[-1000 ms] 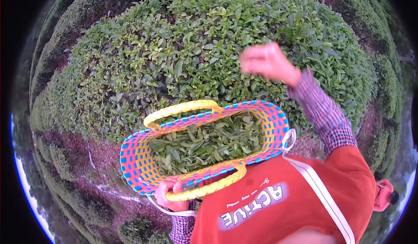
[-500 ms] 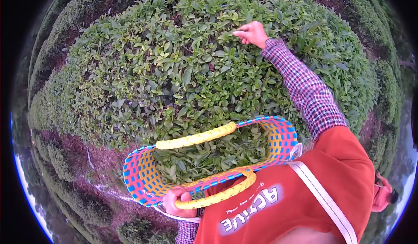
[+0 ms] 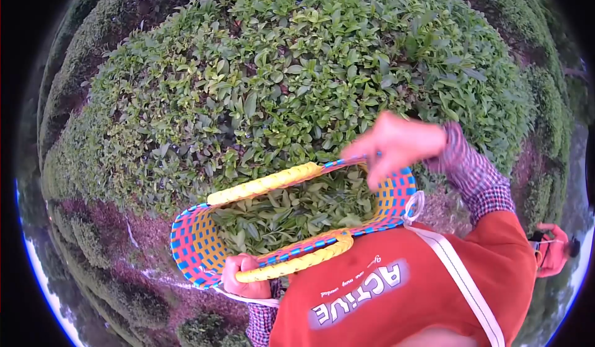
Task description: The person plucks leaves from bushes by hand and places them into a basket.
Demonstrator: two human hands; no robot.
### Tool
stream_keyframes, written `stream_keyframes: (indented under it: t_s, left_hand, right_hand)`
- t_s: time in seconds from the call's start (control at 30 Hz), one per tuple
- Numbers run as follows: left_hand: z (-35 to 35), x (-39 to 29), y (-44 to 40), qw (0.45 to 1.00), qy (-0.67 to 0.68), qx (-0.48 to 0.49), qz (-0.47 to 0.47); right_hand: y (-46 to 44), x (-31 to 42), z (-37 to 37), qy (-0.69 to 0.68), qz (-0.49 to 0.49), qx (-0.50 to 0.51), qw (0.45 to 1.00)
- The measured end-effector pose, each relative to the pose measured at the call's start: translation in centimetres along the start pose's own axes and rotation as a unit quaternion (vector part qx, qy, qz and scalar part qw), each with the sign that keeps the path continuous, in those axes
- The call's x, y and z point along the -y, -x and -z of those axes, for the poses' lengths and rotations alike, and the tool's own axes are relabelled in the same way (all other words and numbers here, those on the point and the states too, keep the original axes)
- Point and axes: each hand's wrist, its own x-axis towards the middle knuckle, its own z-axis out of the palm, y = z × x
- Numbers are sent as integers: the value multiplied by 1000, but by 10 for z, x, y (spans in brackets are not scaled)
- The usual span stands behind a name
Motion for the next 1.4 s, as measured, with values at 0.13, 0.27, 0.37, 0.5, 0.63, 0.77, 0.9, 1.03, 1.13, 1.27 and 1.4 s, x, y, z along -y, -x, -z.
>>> stream_keyframes:
  t_s: [0.13,0.27,0.37,0.5,0.63,0.77,0.9,1.03,1.13,1.27,1.4]
  left_hand:
    - [0,-1,0,1000,18,22,-1]
    - [1,5,4,1000,8,30,7]
    - [2,8,3,999,-32,23,20]
    - [-4,-3,-10,995,-89,12,-52]
    - [-5,-6,-18,998,-57,36,-10]
    - [-9,-5,-23,997,-72,40,-2]
    - [-12,-2,-25,998,-57,27,-5]
    - [-11,-2,-26,995,-91,28,3]
    - [-10,-1,-24,992,-121,34,-4]
    - [-15,-10,-28,997,-72,-7,13]
    - [-11,-10,-23,995,-97,28,9]
  right_hand:
    - [-59,-117,51,151,-186,-238,941]
    - [-131,-167,68,288,-279,-183,898]
    - [-144,-188,62,236,-182,-240,924]
    - [-122,-194,44,-11,-163,-373,913]
    - [-101,-196,35,-187,-198,-468,841]
    - [-116,-183,69,-198,-123,-537,811]
    - [-128,-193,113,-86,-320,-321,887]
    - [-155,-203,120,-3,-372,-159,915]
    - [-176,-196,111,123,-356,-202,904]
    - [-172,-218,107,60,-335,-296,892]
    - [-161,-211,79,-181,-185,-434,863]
